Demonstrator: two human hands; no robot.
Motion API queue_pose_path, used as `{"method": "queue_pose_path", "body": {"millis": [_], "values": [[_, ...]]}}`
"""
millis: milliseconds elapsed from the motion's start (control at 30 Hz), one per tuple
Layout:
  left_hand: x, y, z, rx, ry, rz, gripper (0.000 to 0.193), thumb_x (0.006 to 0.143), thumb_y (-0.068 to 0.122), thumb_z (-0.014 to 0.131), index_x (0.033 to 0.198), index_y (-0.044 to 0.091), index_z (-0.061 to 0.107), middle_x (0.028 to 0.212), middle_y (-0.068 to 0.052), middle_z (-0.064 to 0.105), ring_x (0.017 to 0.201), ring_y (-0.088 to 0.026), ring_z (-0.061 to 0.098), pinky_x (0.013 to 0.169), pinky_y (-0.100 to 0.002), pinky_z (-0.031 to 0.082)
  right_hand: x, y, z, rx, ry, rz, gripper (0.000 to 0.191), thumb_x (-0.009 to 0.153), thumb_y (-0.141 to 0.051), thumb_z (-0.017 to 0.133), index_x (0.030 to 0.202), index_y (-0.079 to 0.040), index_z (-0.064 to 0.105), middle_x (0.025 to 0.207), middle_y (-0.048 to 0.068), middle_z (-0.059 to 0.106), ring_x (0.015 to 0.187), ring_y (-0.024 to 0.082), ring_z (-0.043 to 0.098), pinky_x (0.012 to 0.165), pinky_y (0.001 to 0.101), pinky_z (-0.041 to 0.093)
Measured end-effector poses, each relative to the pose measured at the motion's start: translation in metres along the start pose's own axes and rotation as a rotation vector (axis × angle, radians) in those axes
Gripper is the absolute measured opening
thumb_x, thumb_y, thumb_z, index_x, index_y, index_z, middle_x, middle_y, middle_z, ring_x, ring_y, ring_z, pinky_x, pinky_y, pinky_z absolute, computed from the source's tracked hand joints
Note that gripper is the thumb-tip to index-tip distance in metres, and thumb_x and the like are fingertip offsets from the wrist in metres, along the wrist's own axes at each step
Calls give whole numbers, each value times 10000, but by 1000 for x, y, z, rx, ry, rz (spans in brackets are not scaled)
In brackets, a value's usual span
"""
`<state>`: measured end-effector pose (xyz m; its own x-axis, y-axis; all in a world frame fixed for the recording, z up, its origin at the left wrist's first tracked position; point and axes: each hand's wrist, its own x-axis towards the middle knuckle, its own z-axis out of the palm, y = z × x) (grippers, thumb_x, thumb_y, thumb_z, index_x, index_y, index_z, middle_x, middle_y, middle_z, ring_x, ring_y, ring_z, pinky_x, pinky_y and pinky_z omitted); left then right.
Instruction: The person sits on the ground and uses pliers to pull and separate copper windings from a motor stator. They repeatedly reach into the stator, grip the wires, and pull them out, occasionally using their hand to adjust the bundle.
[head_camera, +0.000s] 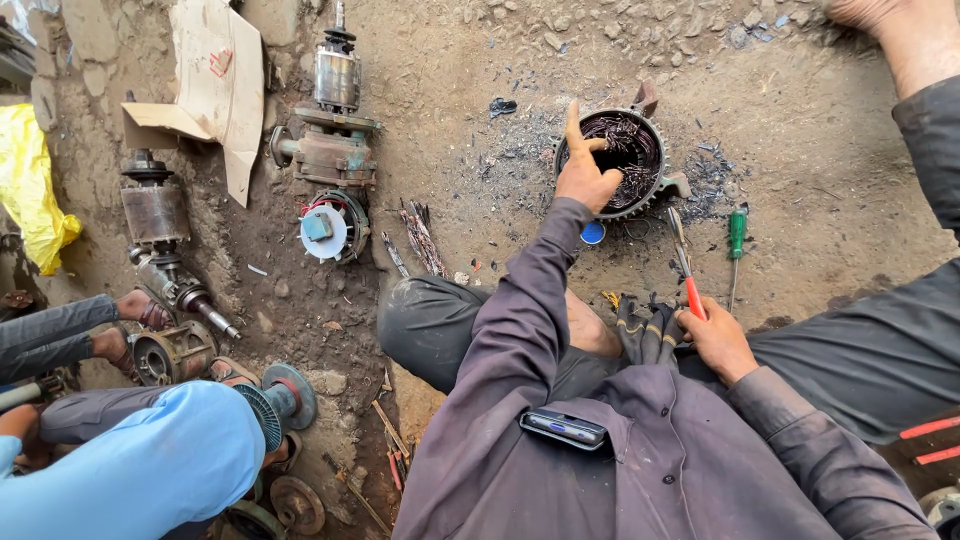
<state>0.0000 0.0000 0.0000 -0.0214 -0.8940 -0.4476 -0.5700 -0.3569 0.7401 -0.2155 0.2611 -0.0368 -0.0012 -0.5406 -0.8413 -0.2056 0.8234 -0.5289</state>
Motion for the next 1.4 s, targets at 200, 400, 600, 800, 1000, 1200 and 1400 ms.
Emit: {"method": "queue_pose_path", "body": {"millis": [200, 400, 600, 800, 1000, 1200, 1400], "values": [[3, 0, -44, 432, 49, 81, 834, 844, 25, 526, 1601, 265, 269, 1357, 117, 719, 612, -235, 694, 554, -358, 579, 0, -8, -2, 5, 4, -4, 509, 898, -289, 645, 1310, 11, 619, 946, 108, 694, 755, 183, 638, 720, 338, 508], [5, 4, -40, 550, -71, 357, 820, 826, 122, 572, 1569, 317, 286, 1272, 57, 736, 707, -231, 754, 647, -363, 602, -6, -14, -4, 1, 1, 13, 498, 899, -288, 647, 1288, 22, 630, 933, 121, 699, 752, 197, 642, 727, 341, 509], [6, 4, -27, 793, -93, 347, 901, 838, 201, 612, 1596, 289, 133, 1241, -84, 681, 701, -311, 725, 637, -450, 579, -7, -15, -4, 39, 9, 0, 477, 901, -280, 638, 1264, 29, 626, 929, 105, 690, 757, 185, 641, 722, 336, 509], [-2, 6, -16, 870, -88, 327, 931, 904, 246, 605, 1630, 263, 22, 1247, -110, 662, 675, -306, 699, 610, -433, 579, -2, -13, -5, 64, -8, 12, 470, 903, -254, 632, 1287, 17, 614, 902, 95, 674, 734, 181, 610, 697, 338, 497], [14, -10, -33, 530, -61, 204, 949, 878, 187, 563, 1646, 183, 5, 1142, -16, 772, 620, -232, 702, 579, -379, 579, 1, -10, -6, 111, 8, 30, 481, 925, -263, 637, 1306, 28, 604, 893, 102, 639, 748, 164, 597, 680, 325, 488], [22, -16, -44, 273, 227, 392, 887, 840, 150, 596, 1639, 251, 223, 1132, 31, 784, 717, -189, 752, 673, -348, 587, 0, -22, -6, 95, 29, 57, 515, 911, -263, 635, 1346, 8, 593, 921, 91, 654, 762, 158, 609, 676, 329, 498], [23, -6, -42, 498, 25, 177, 929, 837, 163, 570, 1641, 246, 111, 1215, 27, 752, 604, -212, 698, 591, -364, 568, -6, -29, -6, -21, 31, 15, 531, 886, -271, 646, 1340, 2, 610, 948, 100, 686, 769, 172, 646, 717, 322, 507]]}}
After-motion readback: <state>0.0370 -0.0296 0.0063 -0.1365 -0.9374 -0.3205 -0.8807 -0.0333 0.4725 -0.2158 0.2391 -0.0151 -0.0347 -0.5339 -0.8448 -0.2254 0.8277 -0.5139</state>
